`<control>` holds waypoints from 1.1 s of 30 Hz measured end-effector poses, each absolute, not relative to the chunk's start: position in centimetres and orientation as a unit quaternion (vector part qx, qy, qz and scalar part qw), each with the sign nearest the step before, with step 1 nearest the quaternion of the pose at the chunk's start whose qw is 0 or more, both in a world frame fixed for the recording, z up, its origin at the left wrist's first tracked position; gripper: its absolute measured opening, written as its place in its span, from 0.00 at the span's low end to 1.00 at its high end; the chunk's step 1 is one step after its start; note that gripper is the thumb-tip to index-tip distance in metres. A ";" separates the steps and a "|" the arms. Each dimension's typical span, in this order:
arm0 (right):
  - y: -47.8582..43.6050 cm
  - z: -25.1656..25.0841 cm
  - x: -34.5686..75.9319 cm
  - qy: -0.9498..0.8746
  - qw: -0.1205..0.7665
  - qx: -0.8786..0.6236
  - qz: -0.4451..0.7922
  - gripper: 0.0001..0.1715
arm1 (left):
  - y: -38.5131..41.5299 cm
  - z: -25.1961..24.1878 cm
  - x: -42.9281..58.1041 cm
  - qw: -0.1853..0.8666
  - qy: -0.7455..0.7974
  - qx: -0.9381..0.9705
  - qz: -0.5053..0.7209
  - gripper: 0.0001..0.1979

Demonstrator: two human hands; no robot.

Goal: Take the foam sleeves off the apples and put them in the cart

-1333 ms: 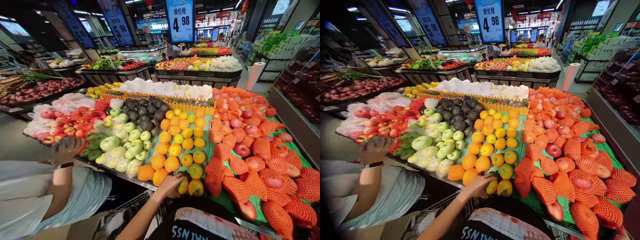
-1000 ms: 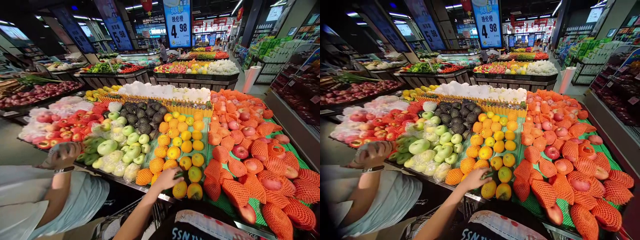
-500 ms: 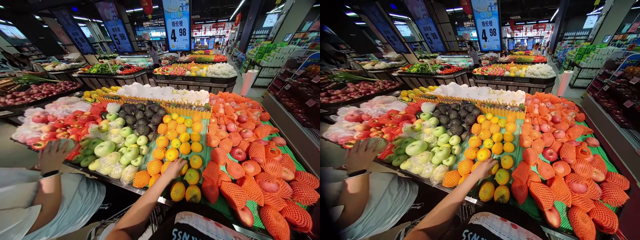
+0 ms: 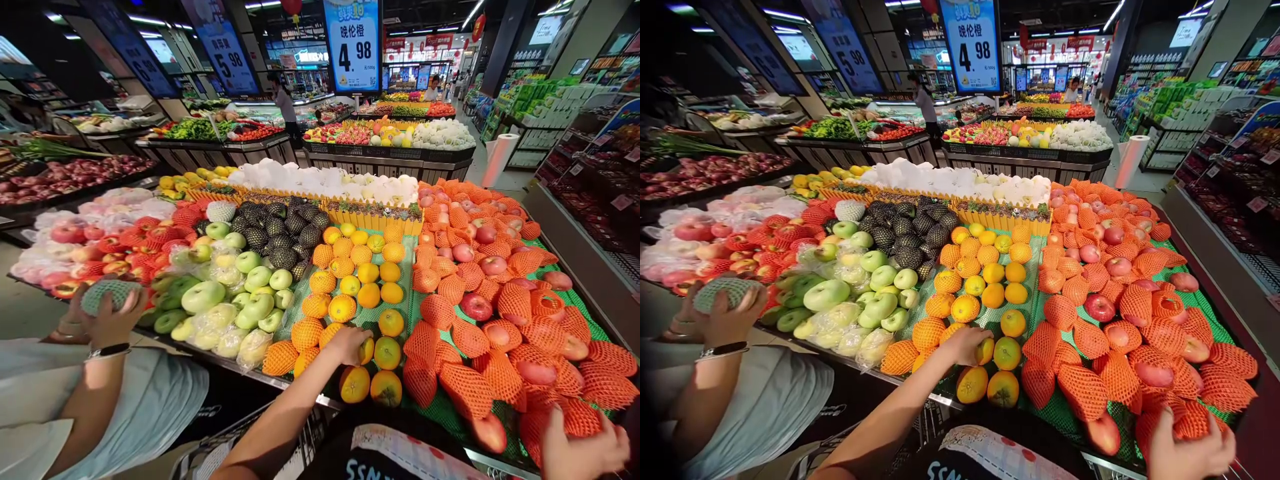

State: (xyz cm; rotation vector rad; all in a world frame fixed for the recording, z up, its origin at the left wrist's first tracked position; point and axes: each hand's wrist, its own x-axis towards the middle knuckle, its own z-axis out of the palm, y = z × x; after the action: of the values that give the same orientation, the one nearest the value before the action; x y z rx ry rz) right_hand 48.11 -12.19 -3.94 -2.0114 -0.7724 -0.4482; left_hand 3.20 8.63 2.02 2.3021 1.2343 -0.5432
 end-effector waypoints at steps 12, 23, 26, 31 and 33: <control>-1.9 -0.7 29.7 -0.817 0.237 -0.513 0.117 0.25 | 7.3 0.1 2.5 0.285 0.479 0.826 -0.083 0.38; 0.7 -4.0 28.1 -0.775 0.124 -0.542 0.302 0.35 | 11.8 -0.5 -0.4 0.117 0.719 0.680 0.082 0.28; 0.4 -3.9 28.1 -0.772 0.118 -0.545 0.306 0.35 | 12.2 -2.0 0.2 0.093 0.725 0.681 0.043 0.40; -0.2 -3.7 28.5 -0.774 0.094 -0.548 0.303 0.43 | 12.3 -2.8 0.6 0.114 0.742 0.654 0.091 0.42; -1.0 -3.9 29.6 -0.767 0.120 -0.543 0.320 0.46 | 11.6 -2.3 -0.1 0.142 0.730 0.649 0.158 0.40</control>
State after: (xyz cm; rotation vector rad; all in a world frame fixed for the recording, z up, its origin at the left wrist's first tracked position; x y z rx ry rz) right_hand 29.57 -0.97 -3.93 -1.5862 -2.2413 0.9359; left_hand -0.08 11.57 -2.26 1.8734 2.1070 0.4570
